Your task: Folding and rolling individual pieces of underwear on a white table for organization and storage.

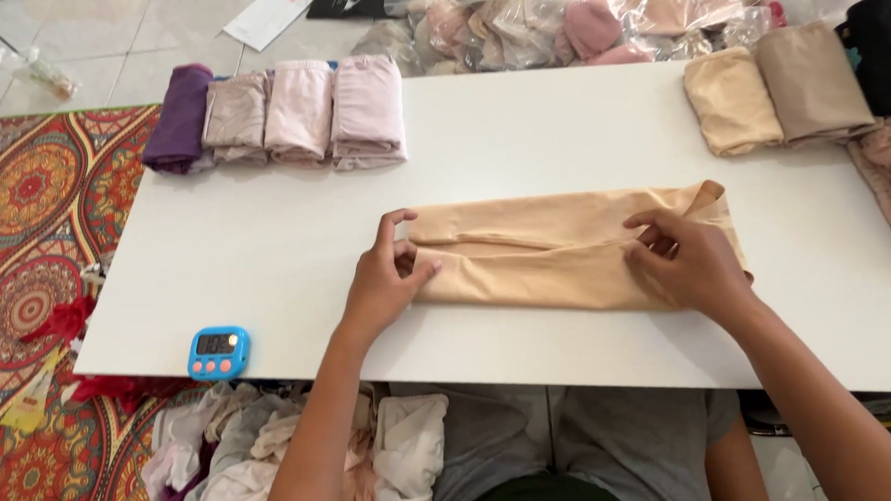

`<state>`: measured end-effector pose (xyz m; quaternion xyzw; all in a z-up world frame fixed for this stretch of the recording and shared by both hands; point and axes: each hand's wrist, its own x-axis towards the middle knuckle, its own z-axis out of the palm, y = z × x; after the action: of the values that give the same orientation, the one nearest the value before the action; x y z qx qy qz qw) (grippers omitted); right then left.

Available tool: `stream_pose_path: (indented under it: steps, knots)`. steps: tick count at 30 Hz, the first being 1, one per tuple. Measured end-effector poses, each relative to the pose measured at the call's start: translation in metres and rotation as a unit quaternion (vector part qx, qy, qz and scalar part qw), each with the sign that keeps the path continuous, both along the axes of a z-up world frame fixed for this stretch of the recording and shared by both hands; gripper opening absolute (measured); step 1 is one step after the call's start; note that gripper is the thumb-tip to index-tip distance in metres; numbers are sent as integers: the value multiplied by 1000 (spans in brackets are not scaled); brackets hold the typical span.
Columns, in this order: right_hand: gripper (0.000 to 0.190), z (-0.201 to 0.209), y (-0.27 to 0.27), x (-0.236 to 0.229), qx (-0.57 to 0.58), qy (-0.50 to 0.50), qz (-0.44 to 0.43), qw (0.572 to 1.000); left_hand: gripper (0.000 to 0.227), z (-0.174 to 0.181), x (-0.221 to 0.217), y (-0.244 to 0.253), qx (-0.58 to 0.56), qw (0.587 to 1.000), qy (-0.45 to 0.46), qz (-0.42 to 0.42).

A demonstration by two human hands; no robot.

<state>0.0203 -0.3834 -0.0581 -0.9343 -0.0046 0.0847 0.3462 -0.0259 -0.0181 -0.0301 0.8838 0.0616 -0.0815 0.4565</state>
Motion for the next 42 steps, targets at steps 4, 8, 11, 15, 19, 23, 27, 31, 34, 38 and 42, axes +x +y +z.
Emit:
stream_pose_path:
  steps: [4, 8, 11, 15, 19, 23, 27, 31, 34, 38, 42]
  knots:
    - [20, 2, -3, 1, -37, -10, -2, 999, 55, -10, 2, 3, -81, 995, -59, 27]
    - [21, 0, -9, 9, -23, -105, 12, 994, 64, -18, 15, 7, 22, 990, -137, -7]
    - [30, 12, -12, 0, -60, -118, 15, 991, 67, -34, 26, 11, 150, 960, -222, -80]
    - [27, 16, -36, -45, 35, -201, -25, 979, 22, -60, 30, 14, 200, 914, -322, -143]
    - [19, -24, -84, -87, -34, -246, -82, 965, 9, -61, 28, 14, 198, 896, -355, -177]
    - [29, -85, -138, -102, -241, -346, -87, 903, 8, -57, 30, 15, 236, 883, -368, -170]
    - [35, -117, -152, -99, -371, -327, -139, 858, 34, -62, 30, 18, 235, 883, -369, -168]
    - [33, -109, -147, -98, -323, -328, -142, 877, 51, -60, 34, 19, 236, 889, -339, -198]
    - [45, -96, -138, -96, -275, -312, -136, 899, 66, -59, 36, 16, 259, 912, -199, -249]
    - [62, -78, -125, -88, -233, -169, -154, 945, 70, -60, 38, 15, 276, 909, -187, -251]
    - [65, -66, -117, -84, -234, -89, -167, 954, 71, -65, 40, 17, 299, 900, -188, -256]
